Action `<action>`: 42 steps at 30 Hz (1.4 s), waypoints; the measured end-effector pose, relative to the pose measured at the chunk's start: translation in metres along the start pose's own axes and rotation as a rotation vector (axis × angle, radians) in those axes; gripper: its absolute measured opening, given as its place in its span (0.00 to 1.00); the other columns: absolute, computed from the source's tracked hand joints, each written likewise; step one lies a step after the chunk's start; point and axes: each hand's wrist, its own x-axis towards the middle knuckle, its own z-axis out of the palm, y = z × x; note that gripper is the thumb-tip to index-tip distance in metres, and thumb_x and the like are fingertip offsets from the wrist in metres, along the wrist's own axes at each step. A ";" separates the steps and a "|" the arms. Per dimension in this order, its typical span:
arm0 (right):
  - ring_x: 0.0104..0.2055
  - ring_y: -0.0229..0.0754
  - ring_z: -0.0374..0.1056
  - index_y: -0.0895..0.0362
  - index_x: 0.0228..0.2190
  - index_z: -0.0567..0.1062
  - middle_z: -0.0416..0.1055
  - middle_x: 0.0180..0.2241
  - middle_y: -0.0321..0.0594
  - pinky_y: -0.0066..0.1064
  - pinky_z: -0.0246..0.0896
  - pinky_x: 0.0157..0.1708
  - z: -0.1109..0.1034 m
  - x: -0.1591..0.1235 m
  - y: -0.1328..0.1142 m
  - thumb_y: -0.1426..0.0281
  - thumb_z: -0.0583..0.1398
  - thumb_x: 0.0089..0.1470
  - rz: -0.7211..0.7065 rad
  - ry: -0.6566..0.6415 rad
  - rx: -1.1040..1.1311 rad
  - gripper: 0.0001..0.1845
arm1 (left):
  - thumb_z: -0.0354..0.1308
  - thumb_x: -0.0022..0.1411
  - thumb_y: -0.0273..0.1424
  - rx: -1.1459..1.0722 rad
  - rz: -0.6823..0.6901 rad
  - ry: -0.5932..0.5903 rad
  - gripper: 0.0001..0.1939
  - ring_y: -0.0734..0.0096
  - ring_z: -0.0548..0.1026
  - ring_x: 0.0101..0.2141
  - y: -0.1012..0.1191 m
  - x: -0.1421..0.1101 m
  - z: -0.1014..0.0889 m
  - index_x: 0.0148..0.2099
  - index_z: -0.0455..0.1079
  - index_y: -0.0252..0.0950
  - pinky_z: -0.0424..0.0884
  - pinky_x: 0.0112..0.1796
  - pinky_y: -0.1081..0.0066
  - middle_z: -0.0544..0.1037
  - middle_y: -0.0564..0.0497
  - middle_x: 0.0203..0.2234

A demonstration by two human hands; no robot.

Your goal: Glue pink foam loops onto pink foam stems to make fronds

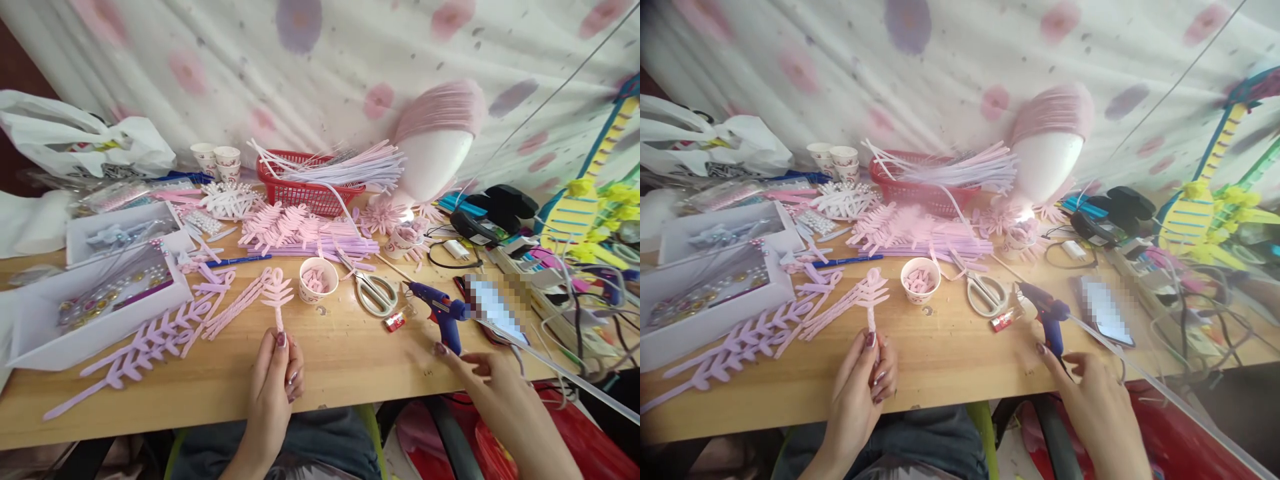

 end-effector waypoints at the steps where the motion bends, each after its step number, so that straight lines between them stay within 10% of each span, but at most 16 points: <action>1: 0.23 0.56 0.73 0.53 0.24 0.77 0.76 0.21 0.46 0.42 0.65 0.22 -0.006 -0.008 0.003 0.38 0.59 0.44 -0.026 -0.088 0.012 0.31 | 0.63 0.57 0.53 -0.005 0.002 -0.001 0.25 0.85 0.50 0.14 0.000 0.001 0.000 0.30 0.60 0.38 0.46 0.16 0.82 0.56 0.63 0.16; 8: 0.22 0.46 0.69 0.52 0.27 0.77 0.73 0.22 0.40 0.34 0.60 0.20 -0.032 -0.027 -0.076 0.51 0.59 0.58 -0.570 0.084 0.262 0.19 | 0.65 0.53 0.54 -0.025 -0.017 -0.033 0.26 0.86 0.51 0.14 0.003 -0.001 0.001 0.30 0.62 0.37 0.48 0.16 0.82 0.58 0.63 0.16; 14: 0.40 0.44 0.69 0.54 0.39 0.78 0.73 0.38 0.43 0.36 0.63 0.40 -0.015 -0.004 -0.186 0.74 0.57 0.63 -1.048 -0.148 0.297 0.09 | 0.65 0.52 0.57 -0.030 -0.011 -0.022 0.28 0.86 0.51 0.14 0.003 -0.002 0.001 0.31 0.61 0.37 0.47 0.17 0.82 0.58 0.64 0.16; 18: 0.35 0.42 0.64 0.57 0.29 0.77 0.70 0.33 0.42 0.33 0.58 0.37 -0.003 0.014 -0.222 0.84 0.56 0.59 -1.181 -0.231 0.029 0.14 | 0.64 0.50 0.59 -0.014 -0.014 -0.044 0.31 0.86 0.50 0.14 0.001 -0.001 0.001 0.30 0.59 0.38 0.46 0.16 0.82 0.57 0.64 0.16; 35: 0.27 0.38 0.66 0.58 0.31 0.77 0.74 0.25 0.37 0.29 0.57 0.28 0.001 0.020 -0.196 0.75 0.58 0.57 -0.889 -0.103 0.372 0.07 | 0.65 0.54 0.54 0.030 0.077 -0.049 0.27 0.85 0.44 0.16 0.004 -0.003 0.004 0.30 0.54 0.40 0.45 0.17 0.82 0.52 0.65 0.17; 42: 0.33 0.40 0.69 0.57 0.34 0.78 0.73 0.32 0.40 0.31 0.60 0.33 0.016 0.021 -0.193 0.75 0.60 0.60 -1.043 -0.107 0.457 0.06 | 0.65 0.56 0.51 0.049 0.099 -0.019 0.26 0.84 0.44 0.16 0.001 -0.002 0.005 0.31 0.55 0.40 0.45 0.16 0.83 0.52 0.65 0.17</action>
